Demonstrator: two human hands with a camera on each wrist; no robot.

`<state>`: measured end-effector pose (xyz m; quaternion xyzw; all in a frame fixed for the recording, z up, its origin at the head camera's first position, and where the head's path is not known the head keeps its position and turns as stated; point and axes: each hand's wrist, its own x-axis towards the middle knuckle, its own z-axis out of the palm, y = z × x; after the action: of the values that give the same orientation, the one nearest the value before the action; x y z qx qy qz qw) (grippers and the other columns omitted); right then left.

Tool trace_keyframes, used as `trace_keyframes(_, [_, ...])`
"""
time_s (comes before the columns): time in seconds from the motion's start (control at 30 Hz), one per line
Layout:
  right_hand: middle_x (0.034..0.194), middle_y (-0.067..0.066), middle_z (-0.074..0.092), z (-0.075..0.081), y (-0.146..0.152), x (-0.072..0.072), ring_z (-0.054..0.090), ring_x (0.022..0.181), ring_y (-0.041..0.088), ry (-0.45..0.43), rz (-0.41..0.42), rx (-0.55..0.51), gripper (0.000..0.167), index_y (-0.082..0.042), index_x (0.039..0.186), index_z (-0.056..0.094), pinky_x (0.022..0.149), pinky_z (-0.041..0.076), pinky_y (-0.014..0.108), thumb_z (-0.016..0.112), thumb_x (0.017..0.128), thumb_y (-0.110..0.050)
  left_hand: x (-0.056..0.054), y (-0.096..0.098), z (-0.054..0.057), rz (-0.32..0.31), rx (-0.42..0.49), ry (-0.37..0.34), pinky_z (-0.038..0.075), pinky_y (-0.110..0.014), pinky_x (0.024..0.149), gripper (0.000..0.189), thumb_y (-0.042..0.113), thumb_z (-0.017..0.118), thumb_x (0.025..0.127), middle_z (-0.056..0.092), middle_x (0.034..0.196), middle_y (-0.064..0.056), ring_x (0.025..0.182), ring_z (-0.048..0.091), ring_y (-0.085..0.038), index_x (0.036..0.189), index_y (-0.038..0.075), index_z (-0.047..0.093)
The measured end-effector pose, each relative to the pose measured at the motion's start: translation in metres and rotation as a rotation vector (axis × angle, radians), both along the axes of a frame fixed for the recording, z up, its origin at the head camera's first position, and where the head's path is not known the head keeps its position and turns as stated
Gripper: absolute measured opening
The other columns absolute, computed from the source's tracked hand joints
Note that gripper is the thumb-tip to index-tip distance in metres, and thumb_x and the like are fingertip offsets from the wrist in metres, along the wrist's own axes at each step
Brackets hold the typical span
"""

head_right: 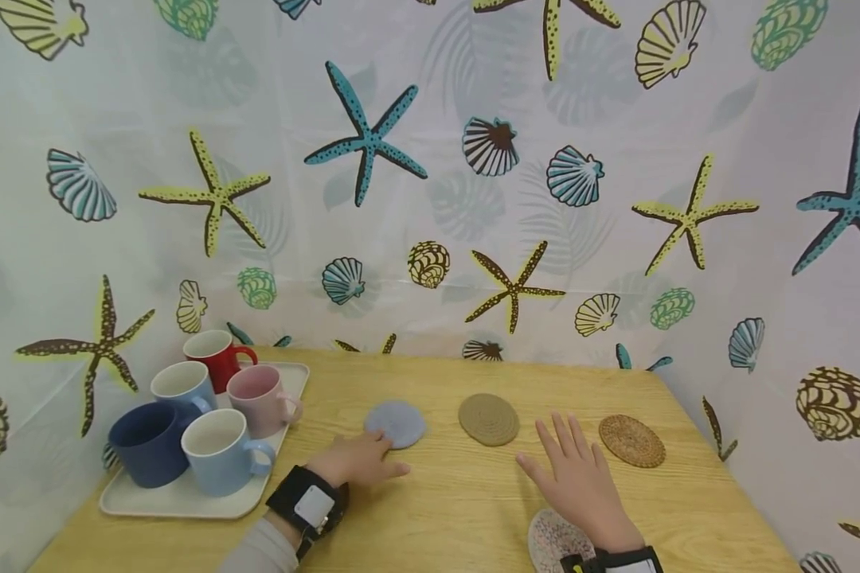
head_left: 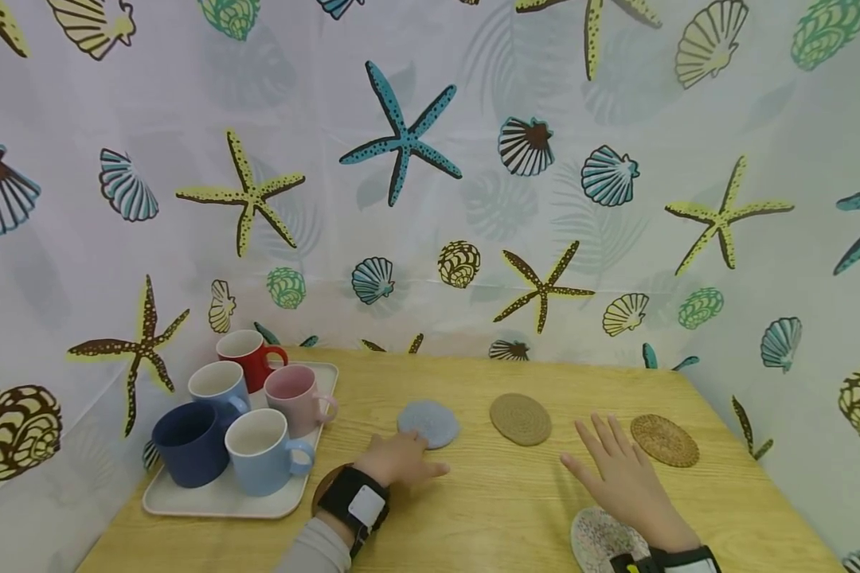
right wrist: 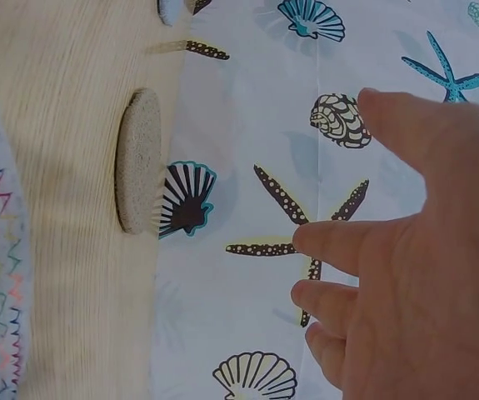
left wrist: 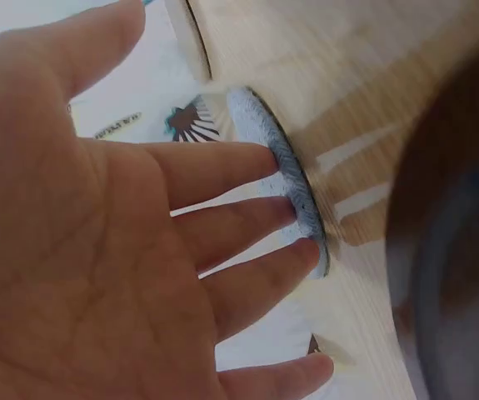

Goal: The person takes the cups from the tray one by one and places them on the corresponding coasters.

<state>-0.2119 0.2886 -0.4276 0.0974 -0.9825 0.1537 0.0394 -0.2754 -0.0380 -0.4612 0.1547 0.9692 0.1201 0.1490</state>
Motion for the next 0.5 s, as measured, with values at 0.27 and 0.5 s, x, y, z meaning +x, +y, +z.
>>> trace_keyframes(0.27, [0.159,0.028,0.015,-0.004,0.005,0.004,0.010,0.146,0.050,-0.014,-0.002,-0.037,0.075,-0.006,0.151,0.031,0.107,0.008,0.076,0.047,0.097,-0.055,-0.015,-0.017,-0.001,0.120,0.028,-0.023,0.023,-0.071,0.110,0.073,0.061,0.056,0.089,0.045,0.149,-0.016,0.137,0.043,-0.041,0.138,0.008,0.054])
trace_keyframes(0.5, [0.159,0.028,0.017,-0.005,0.009,0.007,0.012,0.146,0.050,-0.005,-0.003,-0.040,0.075,-0.006,0.152,0.031,0.106,0.012,0.077,0.046,0.097,-0.055,-0.027,-0.032,0.000,0.200,0.032,-0.012,0.034,-0.066,0.105,0.075,0.060,0.058,0.088,0.049,0.144,-0.022,0.131,0.048,-0.041,0.136,0.002,0.054])
